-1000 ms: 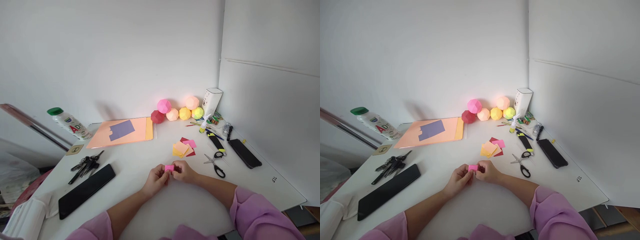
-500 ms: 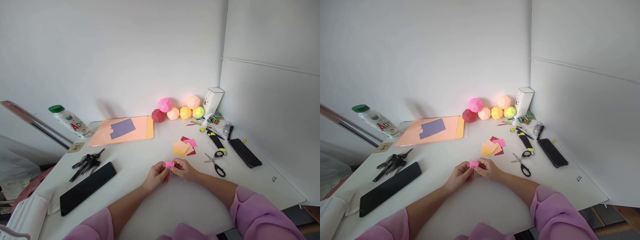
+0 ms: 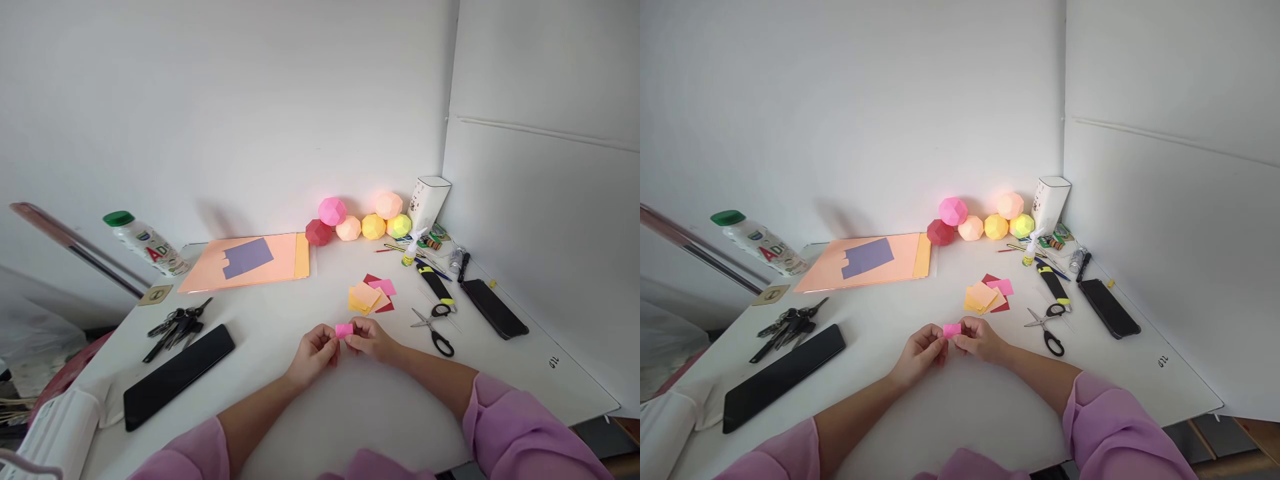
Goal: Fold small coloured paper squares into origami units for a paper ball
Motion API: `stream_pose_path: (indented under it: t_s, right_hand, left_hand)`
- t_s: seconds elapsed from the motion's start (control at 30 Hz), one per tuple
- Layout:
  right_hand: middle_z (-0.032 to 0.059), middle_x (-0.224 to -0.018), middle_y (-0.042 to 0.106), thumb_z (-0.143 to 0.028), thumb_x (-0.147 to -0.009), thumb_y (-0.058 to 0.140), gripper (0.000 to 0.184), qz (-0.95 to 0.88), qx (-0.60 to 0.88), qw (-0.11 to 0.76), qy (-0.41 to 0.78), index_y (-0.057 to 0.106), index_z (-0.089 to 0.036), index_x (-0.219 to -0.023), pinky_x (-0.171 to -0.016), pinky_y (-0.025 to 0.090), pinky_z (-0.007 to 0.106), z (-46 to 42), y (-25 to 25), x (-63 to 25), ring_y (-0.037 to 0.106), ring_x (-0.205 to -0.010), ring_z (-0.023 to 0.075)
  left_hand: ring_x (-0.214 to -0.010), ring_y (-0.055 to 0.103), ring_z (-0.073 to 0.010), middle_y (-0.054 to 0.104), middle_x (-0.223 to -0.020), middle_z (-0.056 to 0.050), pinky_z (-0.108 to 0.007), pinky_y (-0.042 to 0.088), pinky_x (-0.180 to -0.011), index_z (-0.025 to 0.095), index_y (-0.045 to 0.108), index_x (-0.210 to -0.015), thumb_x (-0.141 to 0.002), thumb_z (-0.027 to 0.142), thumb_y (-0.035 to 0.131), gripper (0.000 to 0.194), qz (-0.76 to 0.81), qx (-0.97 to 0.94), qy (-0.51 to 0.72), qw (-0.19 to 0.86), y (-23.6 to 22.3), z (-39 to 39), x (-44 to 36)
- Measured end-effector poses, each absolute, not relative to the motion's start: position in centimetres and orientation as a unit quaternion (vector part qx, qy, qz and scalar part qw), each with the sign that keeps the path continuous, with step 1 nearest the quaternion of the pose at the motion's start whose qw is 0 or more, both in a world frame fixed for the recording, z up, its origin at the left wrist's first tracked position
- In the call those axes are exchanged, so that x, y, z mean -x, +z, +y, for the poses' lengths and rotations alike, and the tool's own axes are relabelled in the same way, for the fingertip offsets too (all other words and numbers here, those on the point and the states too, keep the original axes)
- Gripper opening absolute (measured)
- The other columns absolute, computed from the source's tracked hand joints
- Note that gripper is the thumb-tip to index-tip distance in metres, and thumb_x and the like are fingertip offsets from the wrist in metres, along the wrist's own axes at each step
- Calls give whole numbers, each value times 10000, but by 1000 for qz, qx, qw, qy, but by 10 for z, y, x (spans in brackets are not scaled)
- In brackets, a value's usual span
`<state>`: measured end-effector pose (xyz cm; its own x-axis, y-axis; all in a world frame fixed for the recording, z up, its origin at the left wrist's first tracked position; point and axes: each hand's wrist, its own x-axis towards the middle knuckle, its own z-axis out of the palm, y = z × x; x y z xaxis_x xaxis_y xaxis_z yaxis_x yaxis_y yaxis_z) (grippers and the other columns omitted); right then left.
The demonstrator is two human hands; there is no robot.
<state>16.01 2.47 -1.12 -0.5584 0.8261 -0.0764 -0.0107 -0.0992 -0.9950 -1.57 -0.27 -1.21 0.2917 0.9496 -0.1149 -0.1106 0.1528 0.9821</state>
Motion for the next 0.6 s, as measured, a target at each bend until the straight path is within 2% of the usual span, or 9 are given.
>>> stream_pose_path:
  t_s: [0.37,0.6]
  right_hand:
    - [-39,-611,498,-339,-765,624,212,-601,365,323,633,499,-169,-746,-514,382,233,24,-14,-161,478,-535,98]
    - [-48,-599,467,-316,-754,624,209,-610,369,322,623,476,-175,-713,-509,378,234,24,-12,-159,461,-529,99]
  left_hand:
    - [-478,516,-102,561,-623,35,-242,395,-498,197,442,-803,-799,493,554,316,414,-480,430,642,-9,0,16]
    - [-475,507,-98,567,-604,26,-242,392,-498,185,471,-749,-808,535,519,358,410,-507,411,637,-8,0,15]
